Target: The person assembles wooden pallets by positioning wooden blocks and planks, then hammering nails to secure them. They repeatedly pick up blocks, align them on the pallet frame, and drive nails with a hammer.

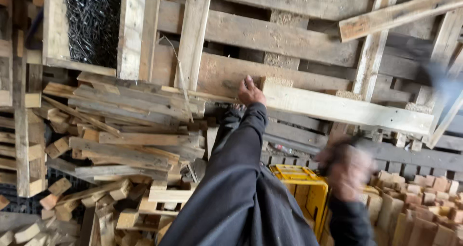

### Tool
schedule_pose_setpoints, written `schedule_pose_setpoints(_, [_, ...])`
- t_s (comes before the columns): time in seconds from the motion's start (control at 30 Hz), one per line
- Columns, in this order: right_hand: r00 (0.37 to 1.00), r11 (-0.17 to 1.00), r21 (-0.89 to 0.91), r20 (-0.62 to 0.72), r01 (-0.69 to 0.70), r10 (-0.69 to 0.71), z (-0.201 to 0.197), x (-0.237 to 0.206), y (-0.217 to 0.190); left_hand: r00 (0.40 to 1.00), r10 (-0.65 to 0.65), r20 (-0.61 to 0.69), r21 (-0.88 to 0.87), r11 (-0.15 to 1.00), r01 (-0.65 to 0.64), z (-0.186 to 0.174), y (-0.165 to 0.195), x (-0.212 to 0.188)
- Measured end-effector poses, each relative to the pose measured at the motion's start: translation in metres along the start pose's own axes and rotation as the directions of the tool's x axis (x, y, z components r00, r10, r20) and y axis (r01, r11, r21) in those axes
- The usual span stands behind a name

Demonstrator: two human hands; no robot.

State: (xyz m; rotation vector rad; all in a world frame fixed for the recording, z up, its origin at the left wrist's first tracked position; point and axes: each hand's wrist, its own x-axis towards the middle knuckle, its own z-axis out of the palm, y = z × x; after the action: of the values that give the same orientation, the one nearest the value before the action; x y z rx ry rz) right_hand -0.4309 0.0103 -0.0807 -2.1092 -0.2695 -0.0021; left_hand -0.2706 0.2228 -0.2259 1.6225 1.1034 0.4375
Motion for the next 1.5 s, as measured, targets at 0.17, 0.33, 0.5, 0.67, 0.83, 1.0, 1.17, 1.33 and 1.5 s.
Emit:
schedule_pose_setpoints(0.17, [0.922,0.882,0.307,-0.269,0.357,-0.280,-0.021,0.014,-0.027,0.982,-0.168,0.085,-0.094,0.980,0.176,-0.002,0.007,0.003])
schedule_pose_setpoints(0.33, [0.614,0.604,0.123,0.251,-0.787,0.749,0.051,-0.010,0.008,0.969,-0.224,0.103,-0.063,0.971,0.231,-0.004,0.005,0.002])
schedule_pose_setpoints(0.5, [0.955,0.943,0.238,-0.123,-0.234,0.268,-0.011,0.023,-0.003,0.987,-0.159,-0.017,-0.049,0.986,0.158,-0.001,0.003,0.005])
schedule_pose_setpoints(0.67, [0.859,0.807,0.401,-0.456,0.433,-0.233,-0.065,0.067,-0.064,0.971,-0.236,0.049,-0.036,0.971,0.237,0.000,0.002,0.006])
schedule_pose_setpoints(0.83, [0.915,0.860,-0.373,0.062,-0.349,0.398,0.022,0.017,-0.027,0.973,-0.228,-0.021,-0.006,0.974,0.228,0.001,-0.001,0.010])
schedule_pose_setpoints(1.0, [0.701,0.660,-0.297,-0.044,-0.690,0.712,0.071,-0.045,0.026,0.999,-0.046,-0.020,-0.020,0.999,0.045,0.002,-0.008,0.013])
schedule_pose_setpoints(1.17, [0.809,0.805,-0.093,0.006,-0.585,0.588,0.080,-0.009,0.016,0.987,-0.152,0.056,-0.027,0.988,0.154,-0.001,-0.010,0.005])
schedule_pose_setpoints(1.33, [0.667,0.670,0.009,0.105,-0.742,0.737,0.091,0.114,0.016,0.962,-0.163,0.219,0.112,0.984,0.141,-0.002,-0.008,0.008])
schedule_pose_setpoints(1.5, [0.914,0.887,-0.223,-0.144,-0.404,0.380,0.088,0.238,0.025,0.923,-0.053,0.381,0.084,0.996,0.023,-0.010,-0.017,0.025])
